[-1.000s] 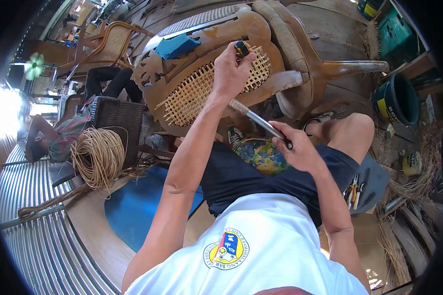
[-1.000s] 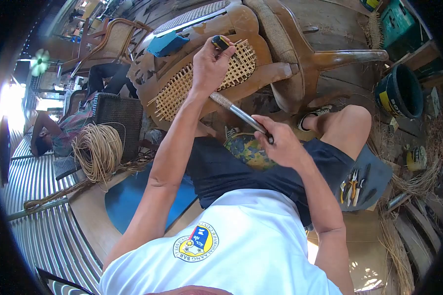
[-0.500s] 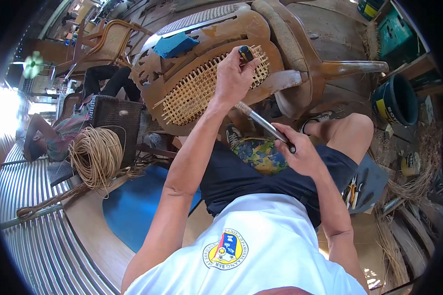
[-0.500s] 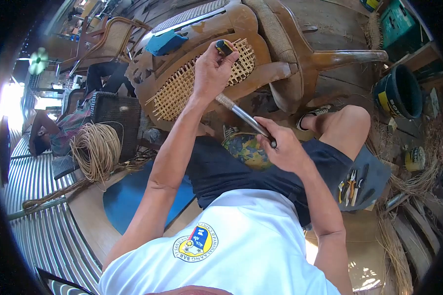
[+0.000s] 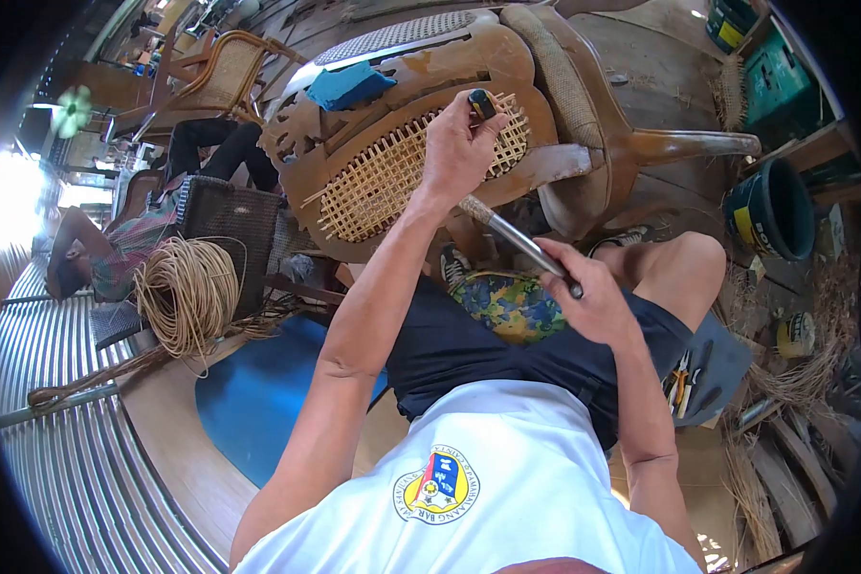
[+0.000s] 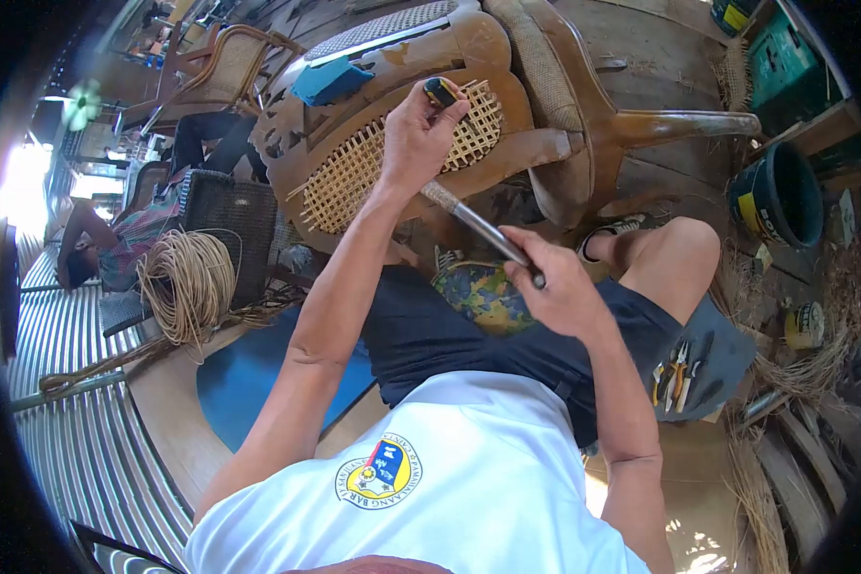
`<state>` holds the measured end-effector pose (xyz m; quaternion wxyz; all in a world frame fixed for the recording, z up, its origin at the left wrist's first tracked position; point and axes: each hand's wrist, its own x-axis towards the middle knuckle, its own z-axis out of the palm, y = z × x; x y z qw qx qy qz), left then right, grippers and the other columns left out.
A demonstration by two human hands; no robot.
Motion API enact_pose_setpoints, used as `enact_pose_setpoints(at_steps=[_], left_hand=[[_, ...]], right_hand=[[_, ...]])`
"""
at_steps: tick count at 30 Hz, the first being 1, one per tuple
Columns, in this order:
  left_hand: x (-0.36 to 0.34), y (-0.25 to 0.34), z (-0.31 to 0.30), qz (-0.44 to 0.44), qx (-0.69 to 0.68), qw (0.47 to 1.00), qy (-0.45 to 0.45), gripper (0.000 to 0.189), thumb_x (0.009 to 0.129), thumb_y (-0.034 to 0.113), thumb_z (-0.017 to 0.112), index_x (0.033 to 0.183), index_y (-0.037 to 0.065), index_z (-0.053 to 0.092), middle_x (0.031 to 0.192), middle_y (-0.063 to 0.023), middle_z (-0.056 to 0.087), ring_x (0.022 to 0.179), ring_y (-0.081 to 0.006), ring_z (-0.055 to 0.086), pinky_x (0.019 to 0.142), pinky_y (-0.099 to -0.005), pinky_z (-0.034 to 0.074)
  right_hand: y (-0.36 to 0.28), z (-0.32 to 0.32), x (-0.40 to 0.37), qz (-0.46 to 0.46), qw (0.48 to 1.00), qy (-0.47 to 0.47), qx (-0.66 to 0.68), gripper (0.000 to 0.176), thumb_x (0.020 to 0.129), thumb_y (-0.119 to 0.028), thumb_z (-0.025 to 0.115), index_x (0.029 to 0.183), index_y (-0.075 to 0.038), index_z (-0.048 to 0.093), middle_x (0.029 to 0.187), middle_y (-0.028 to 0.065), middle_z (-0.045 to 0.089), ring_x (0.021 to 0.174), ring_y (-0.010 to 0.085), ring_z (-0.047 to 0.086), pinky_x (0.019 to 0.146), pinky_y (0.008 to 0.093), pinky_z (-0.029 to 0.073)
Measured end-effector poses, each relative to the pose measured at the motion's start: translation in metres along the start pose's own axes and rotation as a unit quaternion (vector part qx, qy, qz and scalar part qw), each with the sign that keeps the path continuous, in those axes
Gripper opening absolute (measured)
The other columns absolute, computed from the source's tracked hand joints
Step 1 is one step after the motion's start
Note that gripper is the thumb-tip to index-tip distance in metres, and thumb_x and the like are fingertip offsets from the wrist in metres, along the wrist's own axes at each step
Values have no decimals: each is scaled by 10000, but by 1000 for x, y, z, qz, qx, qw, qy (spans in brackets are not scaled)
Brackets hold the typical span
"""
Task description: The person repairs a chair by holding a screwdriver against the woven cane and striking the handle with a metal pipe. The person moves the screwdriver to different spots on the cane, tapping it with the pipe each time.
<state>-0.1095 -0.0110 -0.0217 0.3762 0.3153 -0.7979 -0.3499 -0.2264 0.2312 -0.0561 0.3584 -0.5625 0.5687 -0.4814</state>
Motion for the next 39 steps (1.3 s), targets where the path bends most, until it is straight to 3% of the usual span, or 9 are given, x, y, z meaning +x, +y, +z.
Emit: enact_pose_setpoints(at_steps=[3,11,15,20,24,27,31,36,39], left_hand=[[0,-1,-3,7,-32,999,16,211,999,125,767,1159,29,670,952,-12,735,852,-74,647,770,-260,542],[13,-10,-3,-22,24,999,13,226,988,134,779,1151,20,673,959,-20,746,872,-75,656,782,-267,541],[11,-6,-10,-5,-55,998,43,242,994,180,772,1146,19,676,926,-35,738,838,-84,647,754,-293,535],[21,-3,-14,-16,-4,998,55,275,983,193,781,1155,7,671,927,-66,748,823,-114,655,768,-305,544],[31,-14,-6,-21,32,999,33,295,971,213,793,1148,7,677,941,-84,756,825,-141,673,779,-324,554],[36,-10,-12,5,19,999,39,285,970,222,799,1127,13,686,920,-78,753,809,-135,671,757,-320,549],[40,-9,-17,10,18,997,71,277,970,233,800,1116,25,690,855,-63,734,754,-128,655,714,-315,542],[41,-13,-9,-4,68,996,55,276,979,252,789,1106,28,689,874,-66,743,769,-113,636,723,-322,530],[38,-8,-16,-25,27,998,59,267,982,235,788,1115,26,689,888,-62,748,804,-111,651,747,-319,535]], right_hand=[[11,5,10,69,990,124,11,435,998,-62,651,1423,2,586,915,163,668,752,204,658,736,318,522],[-1,7,13,32,999,-9,9,440,988,-53,653,1419,0,586,924,177,694,789,182,654,755,338,524],[11,16,19,40,988,144,40,424,1023,-95,640,1434,-7,585,888,72,636,774,122,571,739,297,499],[-6,14,11,73,997,5,22,430,1024,-108,647,1438,-12,587,884,57,611,760,123,548,727,280,491],[9,14,27,6,998,51,23,447,1026,-98,647,1455,3,576,948,75,638,809,133,585,766,271,506],[16,17,28,74,986,118,86,443,1025,-80,636,1455,10,576,971,84,645,831,130,594,778,263,510],[-9,14,19,85,996,0,32,424,1018,-62,635,1433,14,591,907,56,639,773,113,576,721,268,498],[3,17,34,48,998,7,38,417,1018,-58,637,1428,6,595,866,42,617,726,88,545,684,258,480],[9,23,41,103,979,164,61,420,1031,-78,637,1438,9,585,874,34,620,719,78,535,678,248,473]])
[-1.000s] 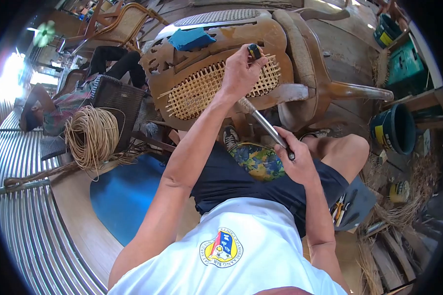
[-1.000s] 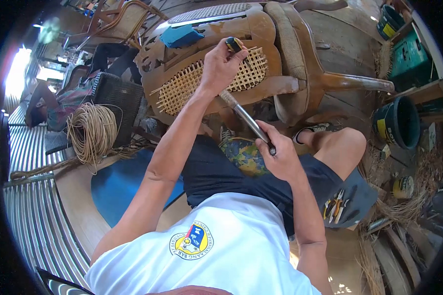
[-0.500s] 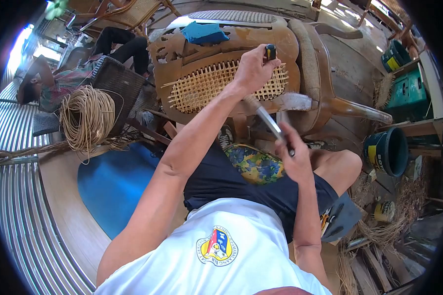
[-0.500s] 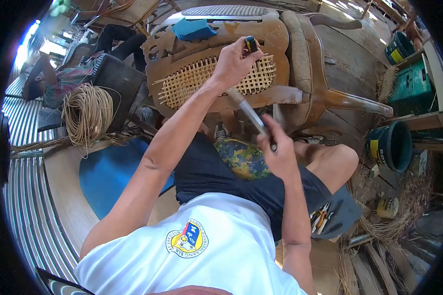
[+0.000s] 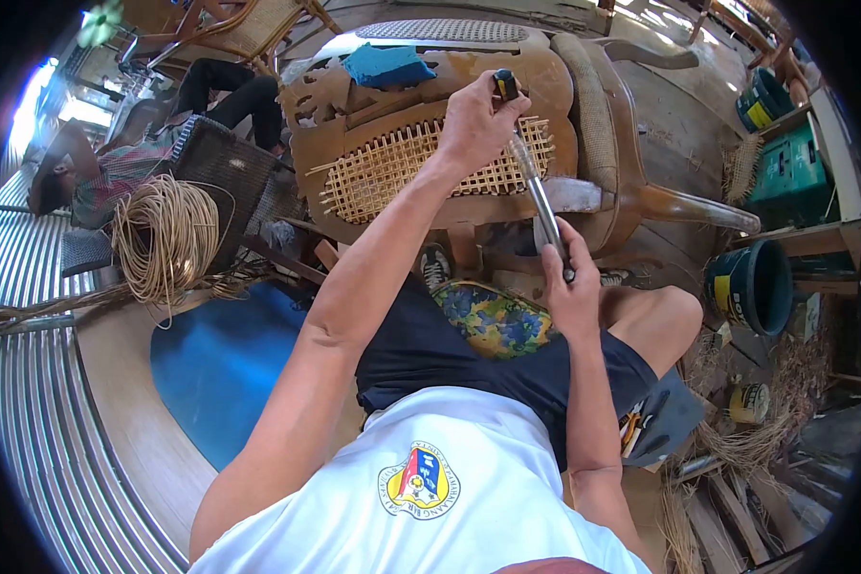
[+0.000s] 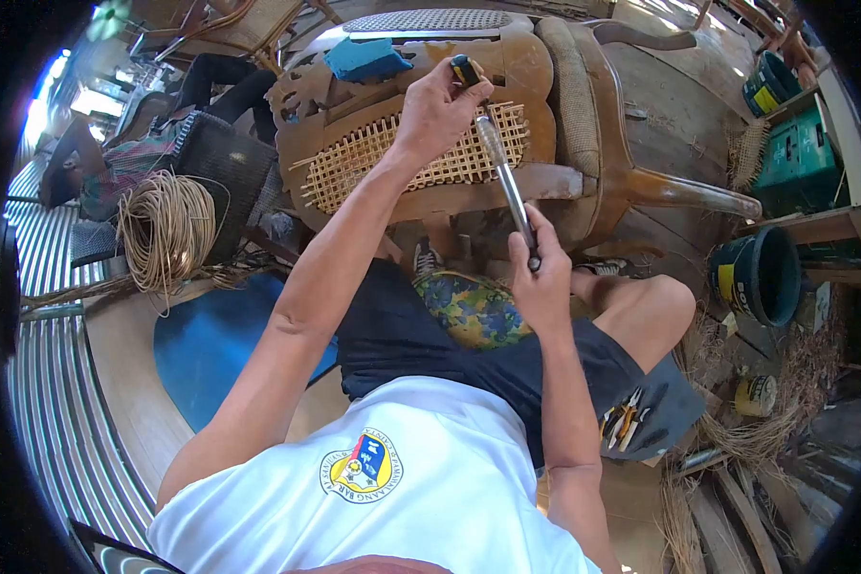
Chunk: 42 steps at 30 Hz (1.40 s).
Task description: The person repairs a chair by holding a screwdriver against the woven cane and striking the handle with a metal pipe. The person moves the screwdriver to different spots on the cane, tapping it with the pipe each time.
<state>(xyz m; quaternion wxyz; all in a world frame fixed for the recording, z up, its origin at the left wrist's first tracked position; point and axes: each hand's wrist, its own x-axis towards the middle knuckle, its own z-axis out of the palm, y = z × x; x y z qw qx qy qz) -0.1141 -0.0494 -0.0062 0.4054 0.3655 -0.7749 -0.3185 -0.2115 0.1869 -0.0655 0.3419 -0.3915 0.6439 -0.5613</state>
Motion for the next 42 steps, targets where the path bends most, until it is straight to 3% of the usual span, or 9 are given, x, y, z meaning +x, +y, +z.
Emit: enact_pose_setpoints(at_steps=[3,19,21,24,30,33,35,38,42], left_hand=[[1,-2,-5,2,-27,999,25,256,982,210,793,1130,29,688,917,-56,760,866,-106,680,778,-305,544],[10,-9,5,23,12,999,22,272,998,229,775,1149,23,680,928,-69,771,852,-132,713,779,-319,558],[10,-6,4,25,13,999,25,277,997,235,779,1149,24,681,923,-64,766,849,-123,703,778,-311,555],[6,-1,-3,18,11,999,33,287,994,248,787,1148,29,682,908,-51,754,844,-104,683,776,-294,546],[-1,-1,-5,29,-11,998,48,293,991,262,795,1141,36,685,883,-9,727,820,-83,657,756,-276,536],[-1,-1,3,23,1,999,30,284,992,253,793,1134,33,684,882,-6,726,802,-83,646,738,-277,535],[1,-3,9,44,11,998,32,281,992,251,791,1133,32,684,876,-10,724,792,-83,639,720,-277,531],[2,0,9,42,10,999,22,254,993,224,789,1133,37,687,895,-8,728,797,-80,642,712,-276,533],[-1,1,6,64,-37,997,24,225,991,191,790,1131,44,692,926,-5,732,815,-75,643,731,-270,534]], right_hand=[[-5,-3,-8,-30,996,-85,-9,425,1046,-101,639,1451,11,574,855,22,611,708,74,530,648,244,460],[-6,-6,8,-89,987,-118,-62,408,1051,-128,626,1436,2,581,828,55,634,693,98,542,652,288,482],[2,-1,13,-87,996,0,-29,421,1049,-131,631,1449,-10,575,853,62,625,730,100,534,676,293,483],[6,-7,7,-89,995,13,-38,431,1051,-137,635,1455,-2,569,912,79,633,789,112,541,734,289,493],[-3,-15,-3,-57,995,-68,-35,437,1037,-124,653,1450,-8,571,1068,157,715,877,155,620,847,298,521],[1,-9,8,-81,992,-89,-41,429,1030,-114,655,1435,2,577,1017,166,706,860,153,618,826,311,522],[11,-5,16,-191,974,-92,-73,422,1021,-99,652,1424,6,580,941,169,678,779,163,599,759,320,516],[-7,-1,14,-83,996,-18,-36,419,1016,-89,648,1418,7,582,882,154,649,713,177,577,698,316,503],[4,1,0,-103,995,-19,0,433,1016,-83,643,1434,2,570,852,143,633,678,177,564,671,302,491]])
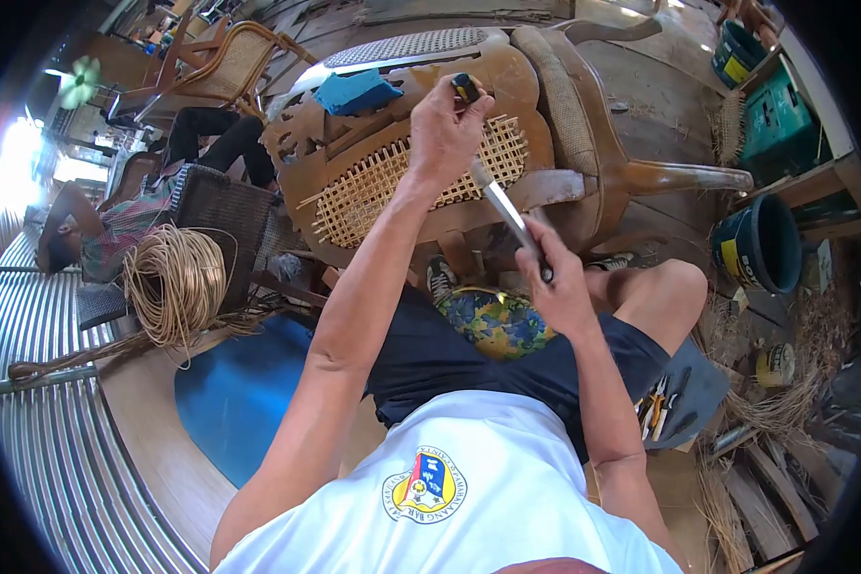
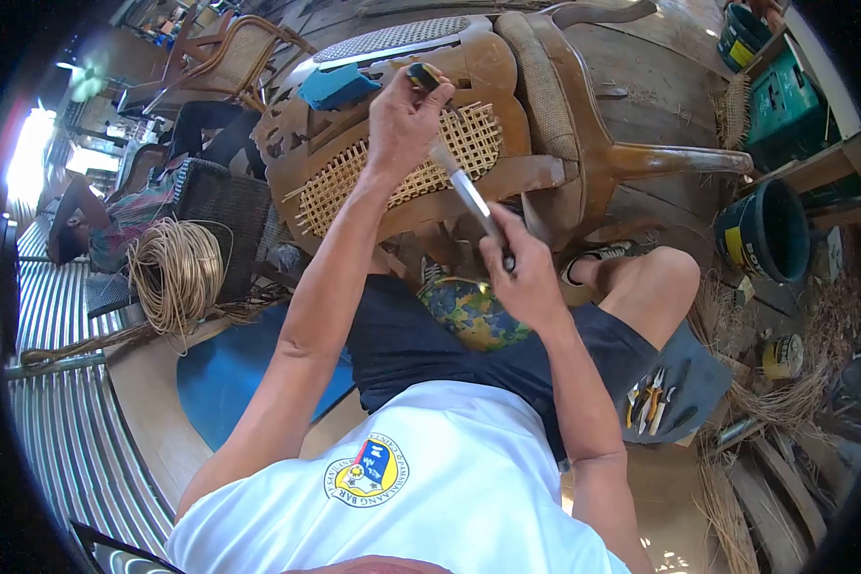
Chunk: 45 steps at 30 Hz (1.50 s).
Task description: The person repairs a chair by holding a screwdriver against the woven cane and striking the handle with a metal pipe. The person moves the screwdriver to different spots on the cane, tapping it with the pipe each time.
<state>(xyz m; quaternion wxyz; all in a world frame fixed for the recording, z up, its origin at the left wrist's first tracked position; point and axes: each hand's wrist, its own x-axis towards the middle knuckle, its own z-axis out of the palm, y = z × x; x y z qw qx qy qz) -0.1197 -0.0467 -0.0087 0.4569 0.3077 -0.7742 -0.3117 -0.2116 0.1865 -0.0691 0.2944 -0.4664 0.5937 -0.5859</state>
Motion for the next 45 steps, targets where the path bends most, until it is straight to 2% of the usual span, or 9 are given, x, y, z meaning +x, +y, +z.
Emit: enact_pose_setpoints(at_steps=[2,15,20,25,29,32,34,38,45], left_hand=[[-1,15,-8,-15,-9,1000,6,208,990,173,791,1125,47,696,949,2,731,833,-69,638,753,-262,529],[-18,18,14,-33,17,996,-84,211,995,148,777,1145,31,684,973,-32,749,877,-84,668,800,-271,551],[-17,23,9,-45,-15,996,-77,196,993,131,776,1144,39,692,992,-12,747,875,-76,662,787,-259,548],[-15,28,5,-35,27,997,-62,186,995,147,781,1125,48,692,961,-3,742,856,-50,649,768,-254,543],[-10,16,11,-25,34,997,-61,184,996,150,778,1119,45,691,940,-6,739,824,-57,645,757,-258,543],[-5,17,15,-4,60,996,-67,243,965,163,790,1096,3,663,873,-88,724,776,-148,692,732,-322,562],[-4,18,16,-21,54,996,-74,241,964,163,793,1099,8,668,880,-83,726,779,-146,692,733,-321,562],[0,19,10,14,12,999,-45,236,962,165,795,1092,10,674,888,-81,728,784,-141,691,736,-322,564],[6,2,13,-29,40,998,-43,214,975,173,787,1068,13,680,902,-54,731,789,-122,678,734,-301,553]], right_hand=[[-10,-7,-14,35,995,-95,0,460,1016,-82,647,1460,-6,553,838,126,636,683,167,570,671,301,494],[-18,-24,-19,46,992,-114,-11,444,990,-52,656,1420,20,575,922,208,695,782,272,692,754,366,539],[-6,-18,-14,19,999,24,-26,444,984,-62,669,1413,8,582,990,246,709,833,348,700,810,384,552],[-25,-25,-22,58,991,-124,-15,434,979,-56,660,1403,5,590,964,229,704,806,315,700,768,386,543],[-21,-27,-14,46,993,-107,-14,428,980,-52,650,1400,5,588,944,221,697,786,304,694,751,386,534],[-16,-30,-4,28,994,-98,-30,427,985,-60,648,1402,3,585,940,219,694,794,329,690,761,400,536],[-5,-27,1,-56,997,-20,-56,427,990,-77,649,1404,2,585,972,219,703,831,360,690,787,409,540],[-8,-23,-3,-2,999,7,-48,432,985,-90,661,1401,-1,587,1028,227,716,890,385,698,822,412,545],[-7,-28,5,-28,992,-118,-33,402,994,-66,647,1388,-8,594,1002,223,717,842,354,703,804,417,544]])
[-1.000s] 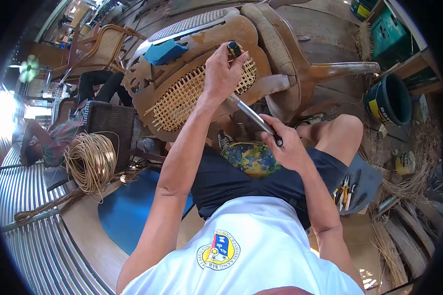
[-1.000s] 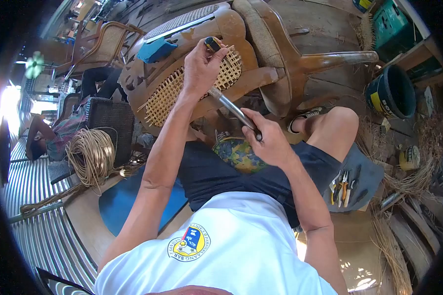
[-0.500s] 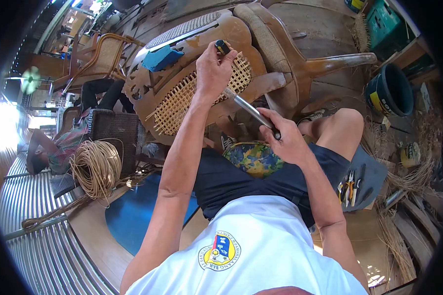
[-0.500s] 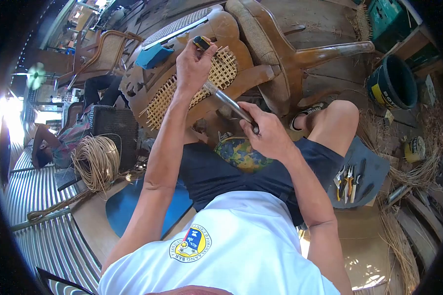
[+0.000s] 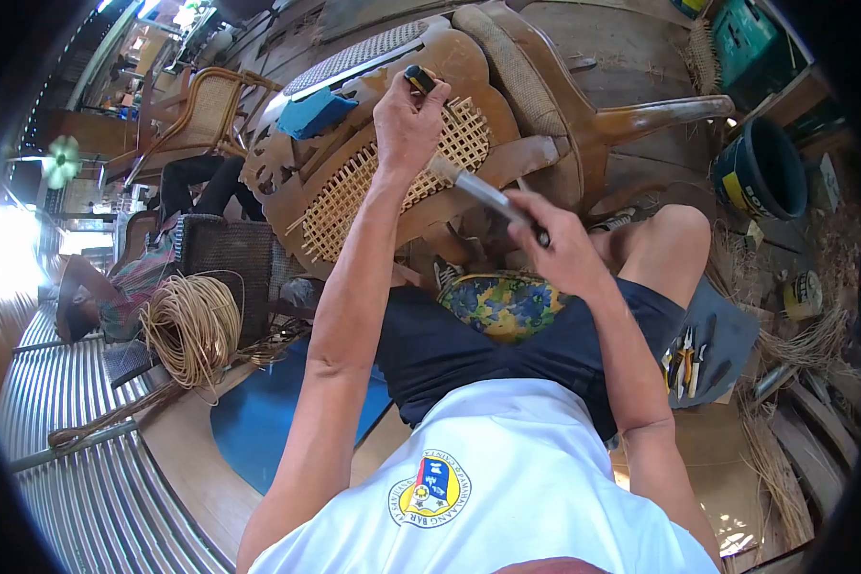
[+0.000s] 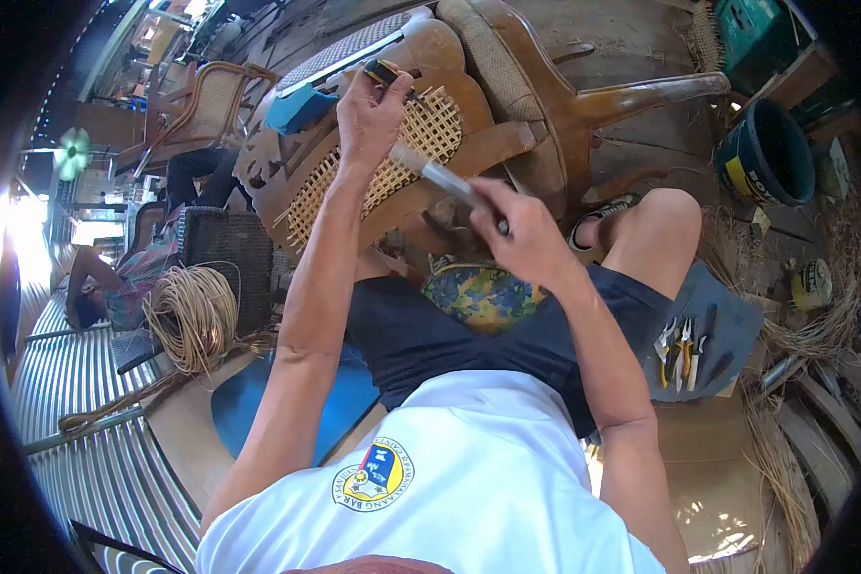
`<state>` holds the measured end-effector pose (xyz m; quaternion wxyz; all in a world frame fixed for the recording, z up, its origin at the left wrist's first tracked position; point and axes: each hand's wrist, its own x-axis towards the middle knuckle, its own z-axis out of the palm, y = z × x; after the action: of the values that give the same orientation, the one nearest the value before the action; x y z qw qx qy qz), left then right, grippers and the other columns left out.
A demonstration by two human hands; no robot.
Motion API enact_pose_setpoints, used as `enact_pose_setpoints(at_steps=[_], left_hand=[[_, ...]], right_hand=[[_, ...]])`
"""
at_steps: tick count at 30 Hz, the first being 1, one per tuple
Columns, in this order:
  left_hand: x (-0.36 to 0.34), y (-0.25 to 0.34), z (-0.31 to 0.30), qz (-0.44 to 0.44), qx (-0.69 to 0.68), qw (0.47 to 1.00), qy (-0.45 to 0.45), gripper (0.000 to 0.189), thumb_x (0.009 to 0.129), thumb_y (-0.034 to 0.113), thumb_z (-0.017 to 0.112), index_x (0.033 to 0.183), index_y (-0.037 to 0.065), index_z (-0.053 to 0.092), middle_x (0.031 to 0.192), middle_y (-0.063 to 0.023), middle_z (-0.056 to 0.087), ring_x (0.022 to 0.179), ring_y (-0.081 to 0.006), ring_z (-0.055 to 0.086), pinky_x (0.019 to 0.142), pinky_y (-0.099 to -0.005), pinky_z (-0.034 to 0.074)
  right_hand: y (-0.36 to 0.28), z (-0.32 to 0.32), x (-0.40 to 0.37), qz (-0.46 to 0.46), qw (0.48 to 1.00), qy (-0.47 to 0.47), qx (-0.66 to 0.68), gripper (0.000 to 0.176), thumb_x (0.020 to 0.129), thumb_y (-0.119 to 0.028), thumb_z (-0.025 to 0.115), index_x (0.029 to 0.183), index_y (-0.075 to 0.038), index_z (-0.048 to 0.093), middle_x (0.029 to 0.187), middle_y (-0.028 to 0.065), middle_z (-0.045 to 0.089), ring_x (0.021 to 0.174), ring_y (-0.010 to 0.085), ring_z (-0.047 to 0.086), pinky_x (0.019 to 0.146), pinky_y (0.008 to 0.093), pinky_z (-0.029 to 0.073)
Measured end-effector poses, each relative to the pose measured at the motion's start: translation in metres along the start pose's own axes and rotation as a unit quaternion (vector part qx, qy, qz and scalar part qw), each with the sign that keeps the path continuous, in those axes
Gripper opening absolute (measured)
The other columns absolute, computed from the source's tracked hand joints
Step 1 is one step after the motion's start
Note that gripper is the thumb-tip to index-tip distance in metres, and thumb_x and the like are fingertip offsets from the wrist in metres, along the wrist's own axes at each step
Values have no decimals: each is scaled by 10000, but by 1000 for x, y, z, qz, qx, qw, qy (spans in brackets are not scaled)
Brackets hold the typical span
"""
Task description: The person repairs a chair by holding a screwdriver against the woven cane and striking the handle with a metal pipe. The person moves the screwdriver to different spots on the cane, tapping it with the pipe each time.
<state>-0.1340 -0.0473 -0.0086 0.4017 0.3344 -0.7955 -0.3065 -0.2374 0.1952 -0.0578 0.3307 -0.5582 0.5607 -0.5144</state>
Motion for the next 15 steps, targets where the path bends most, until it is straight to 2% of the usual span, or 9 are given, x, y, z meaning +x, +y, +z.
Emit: enact_pose_setpoints(at_steps=[2,3,5,11,15], left_hand=[[-2,5,-6,-13,6,1000,-9,224,987,229,804,1111,73,700,948,7,741,849,-72,648,767,-258,528],[-2,8,-9,-12,6,1000,-8,224,987,229,804,1111,73,700,948,7,741,849,-72,648,767,-258,528],[-2,13,-14,-9,0,1000,30,236,985,250,807,1104,72,706,946,2,744,836,-70,640,765,-260,524],[8,6,-7,5,25,1000,17,237,988,249,799,1097,58,713,932,-19,762,831,-92,667,758,-278,531],[11,18,-6,26,77,997,8,247,983,247,798,1097,46,713,930,-38,766,830,-98,678,765,-287,539]], right_hand=[[1,8,3,77,990,121,6,401,991,-69,656,1383,-6,597,990,222,715,806,329,693,792,408,541],[-3,6,2,76,990,121,5,401,991,-69,656,1383,-6,597,990,222,715,806,329,693,792,408,541],[-13,3,-5,89,995,39,26,390,994,-74,657,1373,-4,599,967,220,700,798,322,674,789,398,534],[0,5,4,22,999,40,-4,391,997,-74,653,1376,4,594,930,211,673,814,335,657,803,390,529],[-5,-4,10,55,998,35,-17,389,996,-76,651,1371,12,593,963,231,689,841,349,682,812,400,531]])
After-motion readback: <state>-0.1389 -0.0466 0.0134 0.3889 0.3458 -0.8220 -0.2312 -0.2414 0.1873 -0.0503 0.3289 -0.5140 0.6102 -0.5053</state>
